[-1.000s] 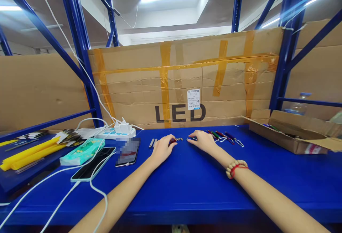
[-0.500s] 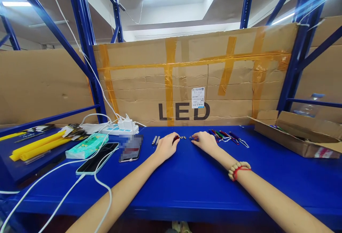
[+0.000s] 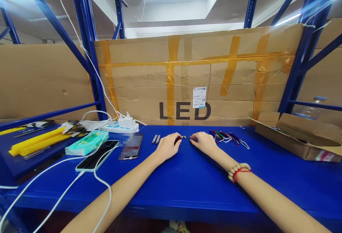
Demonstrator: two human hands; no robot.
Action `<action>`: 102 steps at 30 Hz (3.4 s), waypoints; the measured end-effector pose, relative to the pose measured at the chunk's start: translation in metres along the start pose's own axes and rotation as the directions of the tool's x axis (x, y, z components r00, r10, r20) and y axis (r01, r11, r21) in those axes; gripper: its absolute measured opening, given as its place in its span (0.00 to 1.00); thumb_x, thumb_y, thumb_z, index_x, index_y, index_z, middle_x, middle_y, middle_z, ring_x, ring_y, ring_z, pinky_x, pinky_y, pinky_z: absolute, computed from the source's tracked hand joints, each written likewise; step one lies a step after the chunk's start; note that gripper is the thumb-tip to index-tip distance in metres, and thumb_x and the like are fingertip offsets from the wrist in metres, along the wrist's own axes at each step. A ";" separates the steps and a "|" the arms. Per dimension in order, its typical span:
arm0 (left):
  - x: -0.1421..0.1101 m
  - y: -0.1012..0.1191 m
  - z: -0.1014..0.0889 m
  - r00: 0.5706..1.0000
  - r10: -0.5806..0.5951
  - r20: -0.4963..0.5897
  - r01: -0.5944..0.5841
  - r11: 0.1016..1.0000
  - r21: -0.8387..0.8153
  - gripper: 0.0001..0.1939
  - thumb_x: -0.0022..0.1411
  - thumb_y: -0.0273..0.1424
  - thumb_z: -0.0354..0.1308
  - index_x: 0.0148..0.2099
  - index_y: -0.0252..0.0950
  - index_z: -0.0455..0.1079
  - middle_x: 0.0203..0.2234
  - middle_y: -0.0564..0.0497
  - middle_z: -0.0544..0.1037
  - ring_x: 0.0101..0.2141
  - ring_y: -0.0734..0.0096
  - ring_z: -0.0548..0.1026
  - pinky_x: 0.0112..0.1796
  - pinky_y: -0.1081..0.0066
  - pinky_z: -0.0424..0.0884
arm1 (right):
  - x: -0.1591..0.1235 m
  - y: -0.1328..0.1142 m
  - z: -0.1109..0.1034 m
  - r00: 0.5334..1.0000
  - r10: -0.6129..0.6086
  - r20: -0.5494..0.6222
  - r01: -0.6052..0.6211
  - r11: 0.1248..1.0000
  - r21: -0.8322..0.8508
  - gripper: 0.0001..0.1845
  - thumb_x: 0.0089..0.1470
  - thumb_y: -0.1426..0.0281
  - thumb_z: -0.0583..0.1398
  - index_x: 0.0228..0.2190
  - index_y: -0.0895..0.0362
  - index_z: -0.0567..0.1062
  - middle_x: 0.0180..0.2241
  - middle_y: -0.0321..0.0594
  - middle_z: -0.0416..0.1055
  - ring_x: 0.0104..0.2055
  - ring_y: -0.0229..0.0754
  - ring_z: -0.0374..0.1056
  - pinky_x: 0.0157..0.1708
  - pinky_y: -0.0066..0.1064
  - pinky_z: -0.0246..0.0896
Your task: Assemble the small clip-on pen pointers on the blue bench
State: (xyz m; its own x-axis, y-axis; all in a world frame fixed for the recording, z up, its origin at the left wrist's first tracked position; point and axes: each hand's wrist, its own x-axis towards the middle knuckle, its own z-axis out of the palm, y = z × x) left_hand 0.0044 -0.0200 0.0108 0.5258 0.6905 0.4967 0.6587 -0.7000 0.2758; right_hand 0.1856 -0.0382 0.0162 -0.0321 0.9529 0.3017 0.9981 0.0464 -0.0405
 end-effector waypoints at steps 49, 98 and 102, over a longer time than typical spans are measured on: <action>0.003 0.001 0.000 0.982 -0.173 0.070 0.156 0.968 0.199 0.12 0.66 0.34 0.38 0.44 0.36 0.60 0.37 0.47 0.73 0.39 0.63 0.72 0.38 0.67 0.65 | -0.001 -0.006 0.003 1.000 -0.022 0.019 0.018 0.984 0.176 0.09 0.52 0.66 0.56 0.34 0.52 0.74 0.35 0.34 0.70 0.38 0.35 0.65 0.28 0.22 0.50; 0.001 -0.006 -0.058 0.571 -0.820 -0.045 0.762 0.509 0.400 0.29 0.61 0.39 0.46 0.58 0.23 0.49 0.43 0.27 0.69 0.41 0.43 0.71 0.33 0.59 0.68 | 0.001 -0.002 0.009 1.000 -0.030 0.001 0.030 0.982 0.188 0.10 0.51 0.64 0.55 0.32 0.51 0.75 0.35 0.34 0.70 0.37 0.36 0.65 0.25 0.22 0.46; -0.003 -0.010 -0.061 0.582 -0.811 -0.061 0.744 0.502 0.441 0.29 0.61 0.40 0.45 0.57 0.22 0.51 0.42 0.28 0.69 0.41 0.44 0.71 0.33 0.60 0.68 | 0.000 -0.002 0.008 1.000 -0.028 0.007 0.026 0.982 0.189 0.09 0.51 0.65 0.56 0.33 0.52 0.75 0.35 0.34 0.70 0.37 0.36 0.65 0.25 0.22 0.46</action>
State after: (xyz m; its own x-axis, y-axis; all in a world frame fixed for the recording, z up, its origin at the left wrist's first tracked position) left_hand -0.0369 -0.0263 0.0563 -0.2605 0.9585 0.1159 0.9591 0.2432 0.1450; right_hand 0.1827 -0.0360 0.0088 -0.0606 0.9533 0.2959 0.9689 0.1275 -0.2122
